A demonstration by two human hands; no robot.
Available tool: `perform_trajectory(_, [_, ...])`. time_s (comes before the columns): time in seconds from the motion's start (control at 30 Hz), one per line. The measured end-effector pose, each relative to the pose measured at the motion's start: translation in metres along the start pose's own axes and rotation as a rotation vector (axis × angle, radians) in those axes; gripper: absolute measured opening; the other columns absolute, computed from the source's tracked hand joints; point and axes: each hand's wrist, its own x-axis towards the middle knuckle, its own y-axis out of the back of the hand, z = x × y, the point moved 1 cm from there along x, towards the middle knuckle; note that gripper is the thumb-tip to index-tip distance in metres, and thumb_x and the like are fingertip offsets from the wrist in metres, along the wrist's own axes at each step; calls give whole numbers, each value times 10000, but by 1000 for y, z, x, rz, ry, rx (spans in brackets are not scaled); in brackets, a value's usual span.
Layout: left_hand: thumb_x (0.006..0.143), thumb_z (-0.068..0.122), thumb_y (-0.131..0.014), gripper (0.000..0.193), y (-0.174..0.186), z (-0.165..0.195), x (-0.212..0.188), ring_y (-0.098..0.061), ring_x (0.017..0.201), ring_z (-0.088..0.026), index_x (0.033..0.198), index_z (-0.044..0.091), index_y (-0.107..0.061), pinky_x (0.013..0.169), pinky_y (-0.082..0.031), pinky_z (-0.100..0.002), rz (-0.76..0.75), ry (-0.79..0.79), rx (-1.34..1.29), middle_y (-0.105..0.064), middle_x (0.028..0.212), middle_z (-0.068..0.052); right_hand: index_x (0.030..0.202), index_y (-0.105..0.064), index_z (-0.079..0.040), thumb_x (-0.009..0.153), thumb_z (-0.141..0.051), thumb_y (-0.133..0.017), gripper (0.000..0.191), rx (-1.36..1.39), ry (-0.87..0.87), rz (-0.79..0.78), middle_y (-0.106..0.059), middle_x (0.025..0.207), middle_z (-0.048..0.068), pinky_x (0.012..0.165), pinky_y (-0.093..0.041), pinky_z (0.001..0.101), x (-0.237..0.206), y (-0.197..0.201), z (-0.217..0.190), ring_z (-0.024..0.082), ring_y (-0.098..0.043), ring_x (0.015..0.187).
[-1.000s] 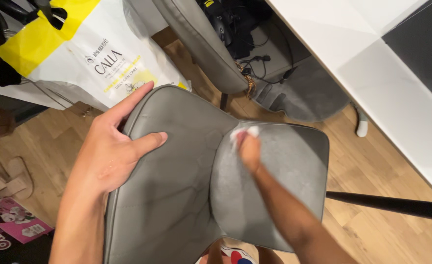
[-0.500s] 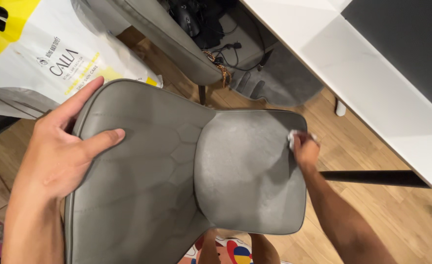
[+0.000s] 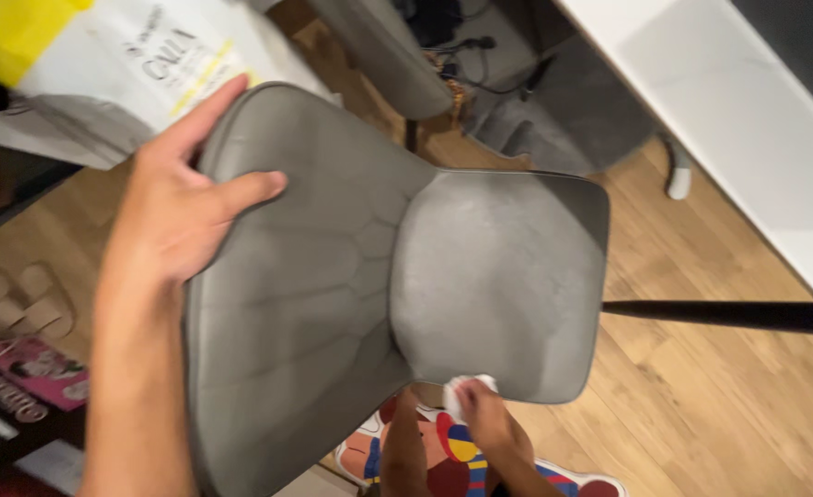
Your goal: The person puts away a gray garment on a hook, picks up trash from the floor into a bin, and handles headphones on a chair. They then wipe the seat of a gray dining chair with a tissue, discard the tissue in the bin, and push the chairs under the table before walking to the kitchen counter.
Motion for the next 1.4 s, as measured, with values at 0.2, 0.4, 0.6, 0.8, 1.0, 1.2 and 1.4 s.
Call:
perform_trajectory(0.2, [762, 9, -782, 786, 4, -5, -4, -646, 1227, -159, 1506, 24, -529, 1075, -500, -287, 9, 84, -129, -672, 1404, -126, 913, -725, -26, 995, -236, -589, 264, 42, 276, 116, -716, 922, 240, 751, -556, 516, 116, -69, -116, 460, -687, 856])
perform_trajectory(0.4, [748, 14, -770, 788, 4, 0, -4, -671, 1184, -151, 1500, 43, -537, 1042, -518, -279, 17, 134, -117, -698, 1369, -111, 953, -674, 24, 1041, -111, -545, 206, -199, 653, 449, -691, 893, 238, 756, -488, 524, 273, 33, -125, 441, -636, 838])
perform_trajectory(0.6, [746, 2, -765, 787, 2, 4, -2, -669, 1178, -148, 1498, 49, -538, 1035, -515, -276, 22, 166, -102, -709, 1340, -108, 947, -752, -11, 1016, -295, -675, 302, -463, 156, 400, -731, 865, 221, 760, -554, 514, 243, 131, -29, 432, -703, 809])
perform_trajectory(0.8, [762, 16, -767, 779, 5, 7, 0, -642, 1170, -142, 1504, 62, -536, 1013, -512, -275, 13, 171, -135, -698, 1345, -117, 1108, -708, -71, 1069, -263, -471, 307, -216, -89, -166, -727, 1042, 181, 864, -535, 420, 75, 20, 6, 332, -697, 960])
perform_trajectory(1.0, [750, 17, -760, 774, 5, 4, 2, -646, 1187, -131, 1492, 64, -546, 1016, -501, -267, 36, 183, -147, -685, 1388, -84, 1068, -718, -16, 994, -197, -555, 255, -241, 309, 140, -723, 956, 229, 801, -545, 485, 202, 19, -83, 401, -695, 869])
perform_trajectory(1.2, [751, 20, -756, 764, 5, 1, 3, -665, 1135, -111, 1486, 94, -562, 972, -515, -257, 52, 234, -85, -720, 1339, -57, 902, -709, -19, 939, -125, -579, 172, -103, 437, 452, -712, 826, 209, 712, -544, 490, 310, 2, -171, 398, -699, 779])
perform_trajectory(1.4, [763, 5, -758, 762, 2, 2, 4, -666, 1144, -114, 1492, 44, -541, 1003, -516, -252, 26, 198, -194, -714, 1325, -81, 911, -632, -46, 1047, -69, -441, 236, 0, 328, -91, -649, 878, 203, 782, -483, 520, 178, -77, -128, 404, -626, 853])
